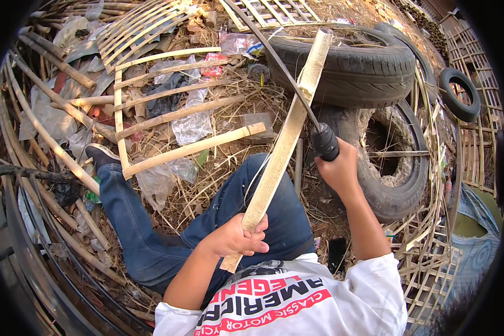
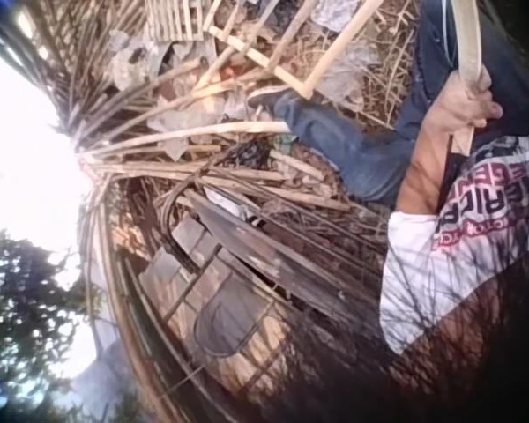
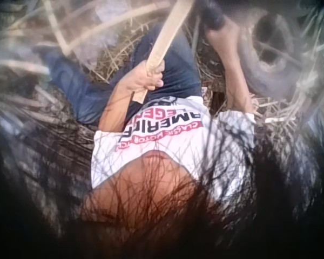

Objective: The person assembles a bamboo frame by arranging thin bamboo strips, trimming a cross-piece with a blade, and hammering a small nail into a joint.

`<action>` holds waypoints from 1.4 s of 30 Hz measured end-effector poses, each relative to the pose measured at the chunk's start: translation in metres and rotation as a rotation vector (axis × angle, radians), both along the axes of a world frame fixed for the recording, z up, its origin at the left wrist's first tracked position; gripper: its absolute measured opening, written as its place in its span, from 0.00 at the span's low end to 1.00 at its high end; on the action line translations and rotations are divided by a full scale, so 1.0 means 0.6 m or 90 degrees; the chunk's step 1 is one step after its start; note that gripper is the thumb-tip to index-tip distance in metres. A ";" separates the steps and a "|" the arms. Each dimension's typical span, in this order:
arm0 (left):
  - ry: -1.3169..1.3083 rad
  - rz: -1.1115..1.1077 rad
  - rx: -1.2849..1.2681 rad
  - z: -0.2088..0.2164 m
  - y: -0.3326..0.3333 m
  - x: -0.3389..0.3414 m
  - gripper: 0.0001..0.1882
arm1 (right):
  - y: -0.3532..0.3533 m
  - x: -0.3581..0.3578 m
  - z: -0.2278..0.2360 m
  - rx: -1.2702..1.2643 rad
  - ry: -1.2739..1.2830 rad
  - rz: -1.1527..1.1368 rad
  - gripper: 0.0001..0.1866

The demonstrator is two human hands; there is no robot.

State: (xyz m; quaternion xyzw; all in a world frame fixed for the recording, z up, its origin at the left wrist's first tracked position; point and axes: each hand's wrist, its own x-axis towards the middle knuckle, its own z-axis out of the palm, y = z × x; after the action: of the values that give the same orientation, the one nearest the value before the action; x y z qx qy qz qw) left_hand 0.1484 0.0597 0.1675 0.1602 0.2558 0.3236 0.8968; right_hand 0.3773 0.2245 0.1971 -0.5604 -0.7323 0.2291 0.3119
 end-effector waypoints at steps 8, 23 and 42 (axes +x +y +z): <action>-0.121 -0.006 0.064 -0.023 -0.019 -0.011 0.25 | -0.003 0.042 0.014 0.331 -0.187 0.273 0.22; -0.101 -0.082 0.018 -0.044 -0.045 -0.010 0.28 | 0.091 0.115 0.050 0.344 -0.346 0.218 0.20; 0.000 0.002 0.043 0.027 -0.028 -0.088 0.46 | 0.001 0.060 -0.066 0.195 -0.277 0.031 0.16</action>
State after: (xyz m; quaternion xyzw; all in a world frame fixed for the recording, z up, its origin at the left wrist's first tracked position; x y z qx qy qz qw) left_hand 0.0957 0.0429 0.1834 0.1901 0.2453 0.3332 0.8903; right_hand 0.4133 0.2250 0.1576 -0.5250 -0.8215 -0.0032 0.2226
